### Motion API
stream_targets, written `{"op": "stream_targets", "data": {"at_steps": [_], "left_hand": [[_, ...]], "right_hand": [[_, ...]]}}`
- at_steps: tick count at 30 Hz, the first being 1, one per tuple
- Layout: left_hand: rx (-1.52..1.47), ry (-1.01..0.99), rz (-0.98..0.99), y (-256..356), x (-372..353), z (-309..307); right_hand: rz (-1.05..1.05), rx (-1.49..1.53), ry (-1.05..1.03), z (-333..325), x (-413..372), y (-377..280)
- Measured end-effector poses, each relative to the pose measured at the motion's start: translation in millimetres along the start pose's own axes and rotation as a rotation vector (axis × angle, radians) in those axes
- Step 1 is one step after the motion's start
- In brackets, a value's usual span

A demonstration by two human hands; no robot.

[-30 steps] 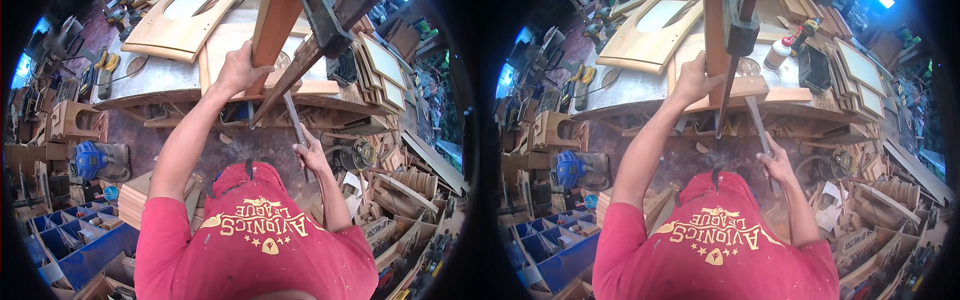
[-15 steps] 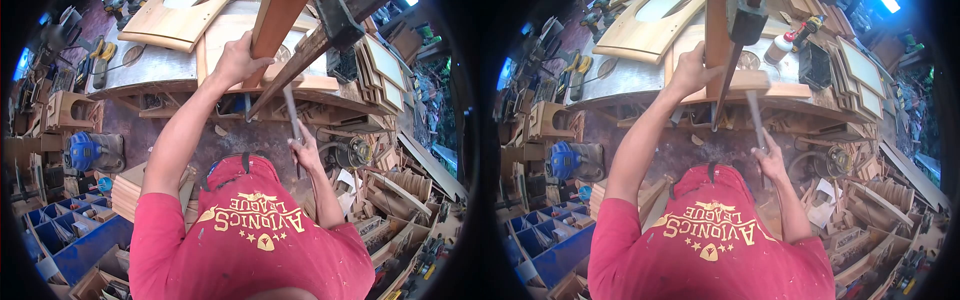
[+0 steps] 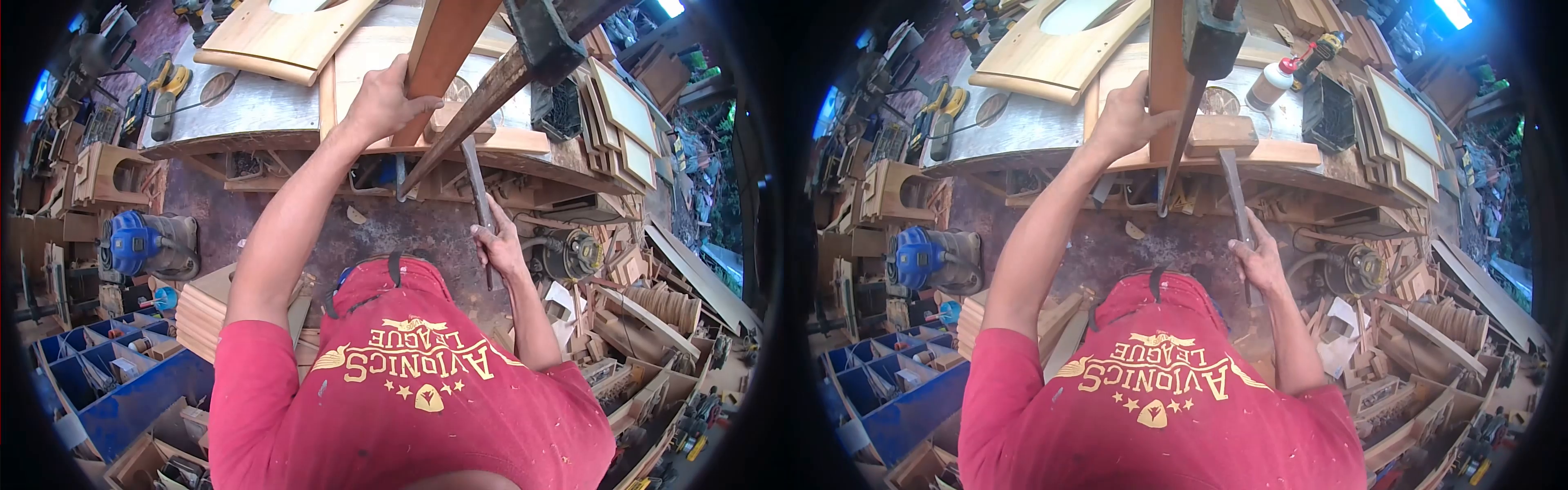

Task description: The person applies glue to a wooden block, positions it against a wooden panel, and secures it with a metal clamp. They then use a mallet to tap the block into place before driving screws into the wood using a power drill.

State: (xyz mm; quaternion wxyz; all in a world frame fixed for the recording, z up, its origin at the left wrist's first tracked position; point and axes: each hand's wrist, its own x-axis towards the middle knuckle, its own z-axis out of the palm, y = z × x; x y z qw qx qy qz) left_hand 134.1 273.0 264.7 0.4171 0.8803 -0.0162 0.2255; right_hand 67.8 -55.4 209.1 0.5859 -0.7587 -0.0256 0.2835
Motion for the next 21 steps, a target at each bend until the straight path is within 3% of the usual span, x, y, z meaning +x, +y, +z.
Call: {"op": "stream_targets", "data": {"at_steps": [8,10,12,14,16,18,21], "left_hand": [[-0.011,0.0,0.042,10.8,-0.7,-3.7],[0.118,-0.036,0.043,18.2,-0.3,-8.2],[-0.052,0.0,0.082,14.5,-0.8,-4.2],[-0.011,-0.039,-0.023,4.4,-1.0,-0.6],[0.058,0.064,0.045,2.0,-2.1,4.3],[-0.07,0.03,-0.11,34.0,-7.4,1.6],[-0.064,0.026,-0.225,27.0,-8.2,6.1]], "right_hand": [[-0.034,-0.087,0.03,-12.6,-0.8,-10.1],[-0.038,-0.083,0.032,-21.8,-0.9,-9.2],[-0.031,-0.033,0.007,-30.2,-6.6,-5.9],[-0.054,0.039,0.001,-32.4,-10.9,-1.1],[-0.059,0.069,0.064,-35.3,-18.1,4.9],[-0.07,0.105,0.121,-39.7,-27.3,11.2],[-0.078,0.184,0.255,-57.7,-39.9,30.3]]}}
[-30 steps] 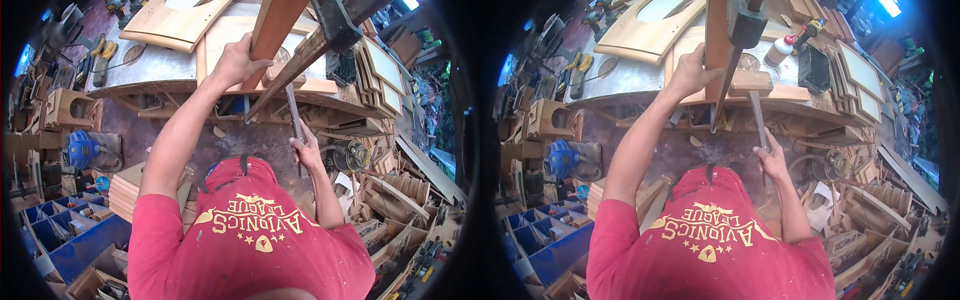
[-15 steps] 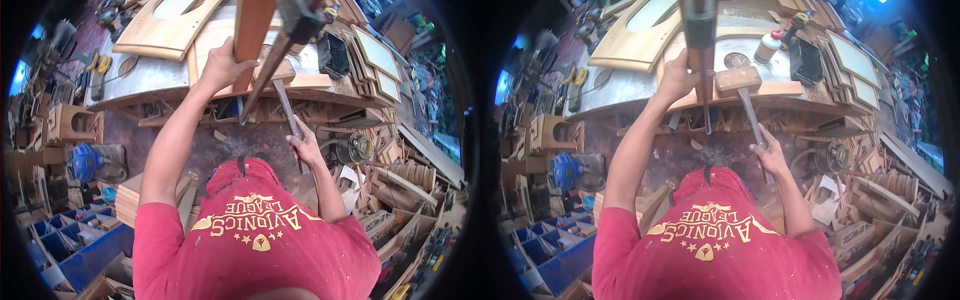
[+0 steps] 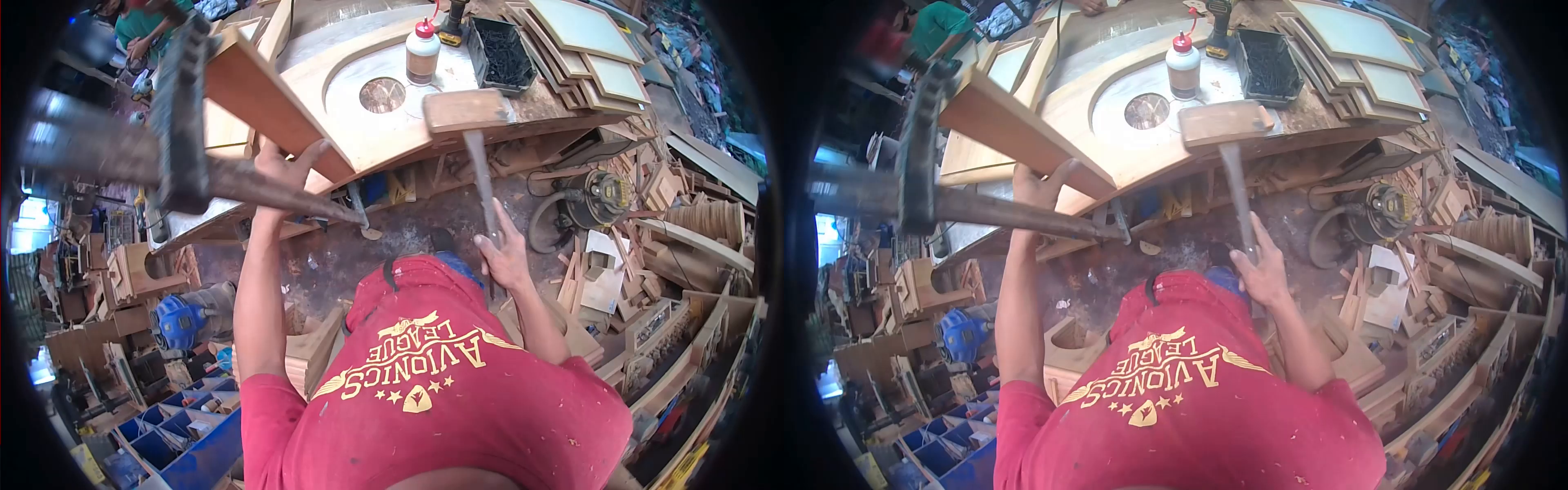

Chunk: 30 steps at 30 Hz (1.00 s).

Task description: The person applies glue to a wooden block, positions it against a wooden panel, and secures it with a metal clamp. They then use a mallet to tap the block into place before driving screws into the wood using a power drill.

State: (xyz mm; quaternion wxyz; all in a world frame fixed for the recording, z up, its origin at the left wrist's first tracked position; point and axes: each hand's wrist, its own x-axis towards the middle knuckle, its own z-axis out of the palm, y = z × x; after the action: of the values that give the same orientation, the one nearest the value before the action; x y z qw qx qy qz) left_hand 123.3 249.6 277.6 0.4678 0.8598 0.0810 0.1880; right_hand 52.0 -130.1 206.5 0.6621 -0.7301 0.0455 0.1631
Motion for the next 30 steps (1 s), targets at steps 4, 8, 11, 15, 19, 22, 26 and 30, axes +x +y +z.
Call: {"op": "stream_targets", "data": {"at_steps": [4,8,11,15,19,22,26,30], "left_hand": [[-0.167,0.006,-0.16,4.9,-3.1,7.4],[-0.01,-0.08,-0.123,19.8,0.6,-4.2],[-0.063,-0.055,-0.133,19.4,2.7,-23.8],[-0.427,0.189,-0.215,9.6,-7.9,-60.4],[-0.84,0.277,-0.056,33.6,-35.4,-75.1],[-0.975,0.336,0.047,69.6,-51.5,-81.8],[-0.922,0.449,0.174,114.3,-70.6,-74.5],[-0.726,0.561,0.173,159.9,-70.3,-62.7]], "right_hand": [[-0.082,-0.048,0.104,-56.0,15.6,-8.7],[-0.207,-0.067,0.112,-109.7,54.0,-39.3],[-0.21,-0.025,0.094,-133.2,85.8,-88.1],[-0.242,-0.119,0.063,-150.2,139.4,-117.4],[-0.19,-0.051,-0.04,-160.0,184.7,-115.2],[-0.218,-0.091,-0.042,-160.9,234.9,-97.7],[-0.298,-0.184,-0.02,-157.3,298.2,-76.7],[-0.242,-0.073,-0.077,-156.9,326.4,-93.2]]}}
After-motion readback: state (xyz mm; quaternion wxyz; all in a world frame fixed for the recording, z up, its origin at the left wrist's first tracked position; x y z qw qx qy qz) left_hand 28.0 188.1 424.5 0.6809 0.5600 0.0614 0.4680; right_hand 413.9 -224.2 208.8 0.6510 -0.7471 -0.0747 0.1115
